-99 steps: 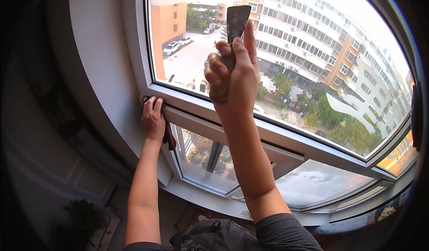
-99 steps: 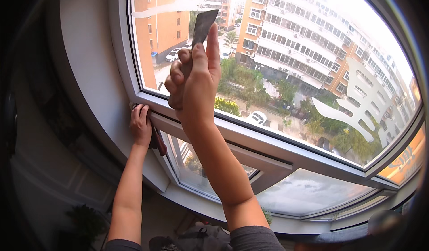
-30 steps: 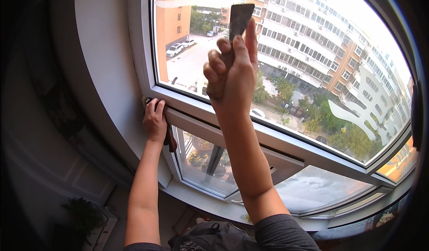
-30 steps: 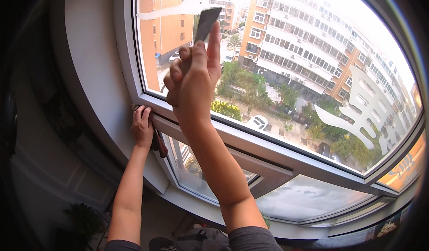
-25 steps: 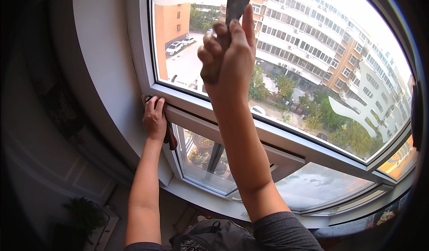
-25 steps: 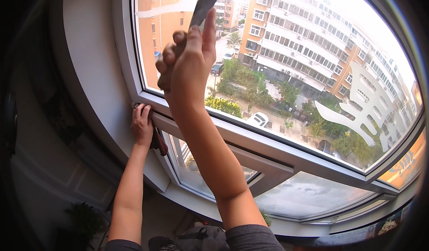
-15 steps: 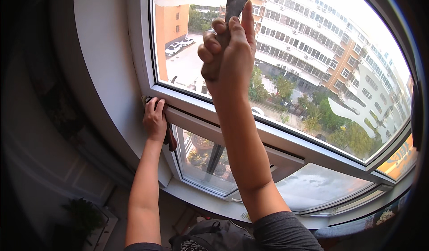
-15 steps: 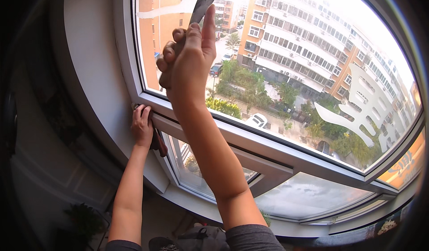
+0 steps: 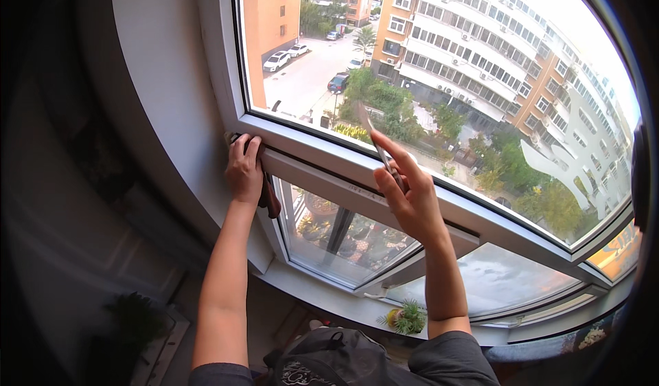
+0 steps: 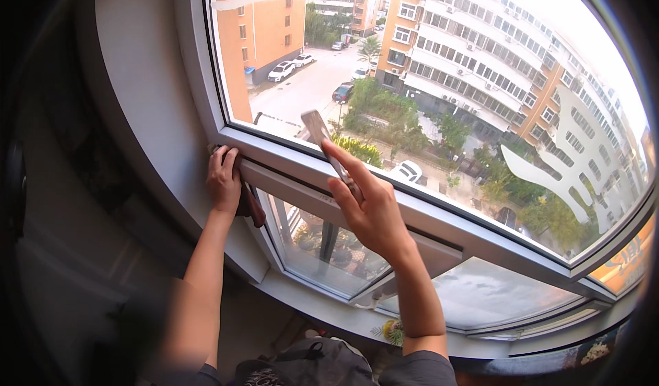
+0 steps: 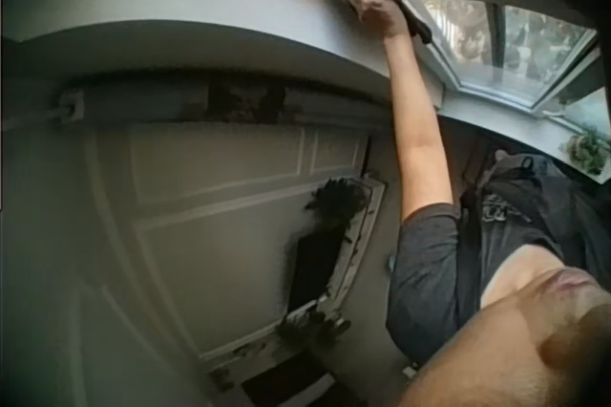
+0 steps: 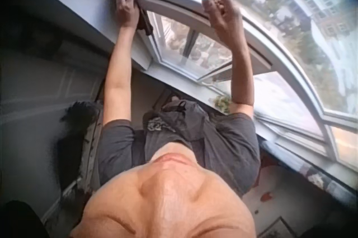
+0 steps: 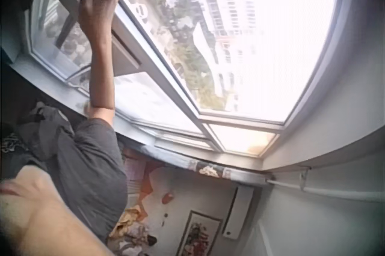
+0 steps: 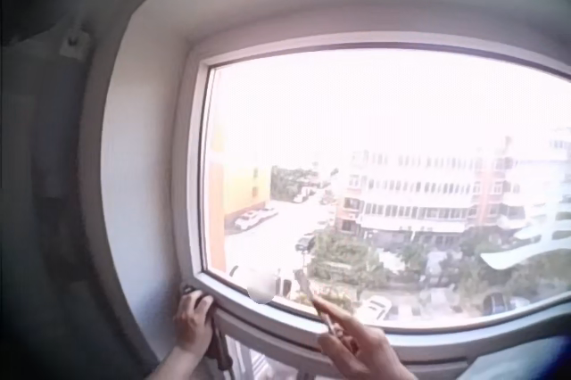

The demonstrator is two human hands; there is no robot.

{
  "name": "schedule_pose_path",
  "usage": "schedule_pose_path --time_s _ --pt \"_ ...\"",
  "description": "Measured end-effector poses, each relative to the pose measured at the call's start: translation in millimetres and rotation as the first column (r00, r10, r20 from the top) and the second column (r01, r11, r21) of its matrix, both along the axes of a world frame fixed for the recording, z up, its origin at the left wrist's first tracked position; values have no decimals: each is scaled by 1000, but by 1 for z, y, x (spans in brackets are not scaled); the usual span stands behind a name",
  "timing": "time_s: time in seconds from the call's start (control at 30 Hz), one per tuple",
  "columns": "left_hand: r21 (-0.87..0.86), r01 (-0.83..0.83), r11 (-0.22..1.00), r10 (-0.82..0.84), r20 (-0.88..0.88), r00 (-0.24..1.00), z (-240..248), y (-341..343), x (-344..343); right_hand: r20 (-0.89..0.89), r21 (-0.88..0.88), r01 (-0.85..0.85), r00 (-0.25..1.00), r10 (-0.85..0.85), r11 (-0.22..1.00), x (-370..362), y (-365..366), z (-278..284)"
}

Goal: The person uses a scraper to remove residue from the window frame and glass, followed by wiping the area with a cloth. The task involves alternating between scraping and wiping motions to clean the window surface and frame.

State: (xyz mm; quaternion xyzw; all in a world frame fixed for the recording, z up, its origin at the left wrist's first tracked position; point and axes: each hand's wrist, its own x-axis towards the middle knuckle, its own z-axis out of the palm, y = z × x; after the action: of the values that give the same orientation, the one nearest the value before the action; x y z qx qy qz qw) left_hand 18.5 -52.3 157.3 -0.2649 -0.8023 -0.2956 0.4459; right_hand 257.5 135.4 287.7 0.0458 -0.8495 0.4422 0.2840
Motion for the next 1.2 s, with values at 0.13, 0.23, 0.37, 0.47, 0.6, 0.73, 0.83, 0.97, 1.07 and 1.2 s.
schedule_pose_path --time_s 0.13,0.23,0.37,0.47,0.6,0.73,0.83,0.97,1.07,1.2 --pt "32 77 997 -78 8 997 5 -5 -3 -93 409 109 993 -78 906 24 18 -24" --pt "263 240 934 -281 130 951 19 -12 -1 -154 442 219 974 -166 870 44 32 -40" --pt "704 170 689 -364 133 922 33 1 28 -166 341 334 941 -293 879 67 53 -58" --pt "707 373 601 -488 -45 872 48 34 61 -165 249 372 926 -340 894 72 64 -71" --pt "304 526 794 -489 -195 850 71 76 94 -186 197 387 917 -353 901 70 66 -75" --pt "-44 446 894 -431 -355 830 66 100 94 -229 176 399 906 -357 900 70 73 -82" --pt "-57 422 905 -415 -347 841 61 90 81 -225 118 412 897 -380 903 72 74 -86" --pt "-53 286 957 -288 -295 911 55 64 53 -231 71 406 895 -380 911 71 79 -92" --pt "-57 100 993 -111 -271 956 45 37 19 -217 61 398 900 -377 915 69 78 -92" --pt "-100 -220 970 201 -170 965 49 2 -14 -201 29 385 906 -372 922 70 77 -92"
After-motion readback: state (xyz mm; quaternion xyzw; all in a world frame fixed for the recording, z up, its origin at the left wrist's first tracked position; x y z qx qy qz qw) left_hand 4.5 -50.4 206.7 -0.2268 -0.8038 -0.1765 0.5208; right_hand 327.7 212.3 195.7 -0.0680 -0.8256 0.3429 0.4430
